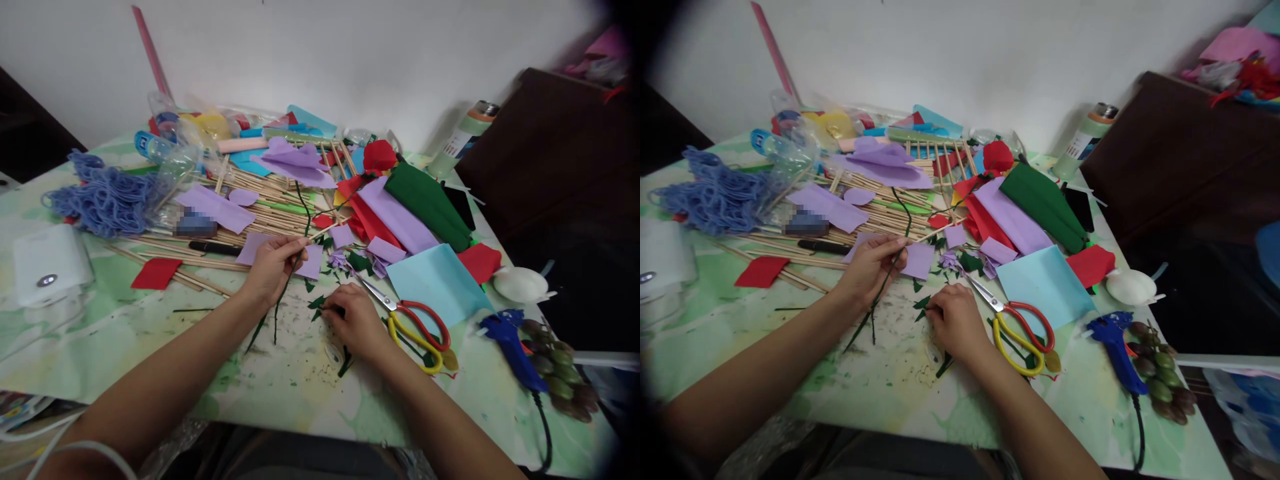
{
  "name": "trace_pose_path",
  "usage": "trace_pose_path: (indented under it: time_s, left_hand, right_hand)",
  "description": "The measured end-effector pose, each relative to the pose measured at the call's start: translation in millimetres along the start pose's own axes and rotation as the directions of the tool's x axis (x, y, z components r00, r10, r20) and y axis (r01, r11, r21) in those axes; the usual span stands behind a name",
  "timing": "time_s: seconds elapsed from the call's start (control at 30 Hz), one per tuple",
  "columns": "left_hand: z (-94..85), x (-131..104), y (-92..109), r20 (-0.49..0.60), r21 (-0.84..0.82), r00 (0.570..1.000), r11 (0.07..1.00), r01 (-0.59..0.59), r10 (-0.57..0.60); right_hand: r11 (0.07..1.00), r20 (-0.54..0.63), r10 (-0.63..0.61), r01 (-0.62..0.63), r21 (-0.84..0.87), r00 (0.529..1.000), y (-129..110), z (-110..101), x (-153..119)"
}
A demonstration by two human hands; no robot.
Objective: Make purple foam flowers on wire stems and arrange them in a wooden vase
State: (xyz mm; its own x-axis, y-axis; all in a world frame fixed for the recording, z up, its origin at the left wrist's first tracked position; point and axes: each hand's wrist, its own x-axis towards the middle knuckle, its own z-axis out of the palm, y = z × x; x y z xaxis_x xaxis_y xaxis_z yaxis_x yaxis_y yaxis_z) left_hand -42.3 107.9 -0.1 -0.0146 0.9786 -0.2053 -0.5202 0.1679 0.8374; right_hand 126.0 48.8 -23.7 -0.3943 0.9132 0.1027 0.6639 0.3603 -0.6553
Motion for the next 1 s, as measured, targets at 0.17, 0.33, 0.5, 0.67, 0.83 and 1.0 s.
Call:
trace_pose_path:
  time_s: [0.17, 0.33, 0.5, 0.67, 0.83, 1.0]
  left_hand:
    - [1.1, -0.5, 0.6, -0.018, 0.013, 1.000, 1.000, 0.006, -0.005]
    - [2.1, -1.9, -0.1, -0.015, 0.016, 1.000, 1.000, 0.025, -0.024]
    - [0.5, -0.4, -0.4, -0.019, 0.031, 0.999, 0.999, 0.027, -0.027]
    - [-1.2, 1.8, -3.3, -0.008, 0.061, 1.000, 0.998, 0.004, -0.003]
    - [-2.6, 3.9, -5.4, -0.033, 0.128, 0.999, 0.991, 0.030, -0.026]
    - [-12.2, 15.1, -7.4, -0.046, 0.344, 0.999, 0.939, 0.020, -0.004]
  right_hand:
    - [0.944, -0.125, 0.186, -0.142, 0.298, 0.975, 8.9, -10.0, -1.3]
    - [0.781, -0.112, 0.373, -0.247, 0.574, 0.921, 14.2, -18.7, -2.5]
    - [0.876, -0.139, 0.325, -0.243, 0.415, 0.935, 19.2, -20.8, -2.3]
    - [0.989, -0.131, 0.145, -0.148, -0.010, 0.981, 23.8, -18.2, -1.2]
    - [0.963, -0.213, 0.064, -0.116, -0.243, 0.975, 11.0, -14.7, -5.6]
    - [0.966, -0.061, -0.027, 0.011, -0.258, 0.998, -3.2, -3.1, -8.0]
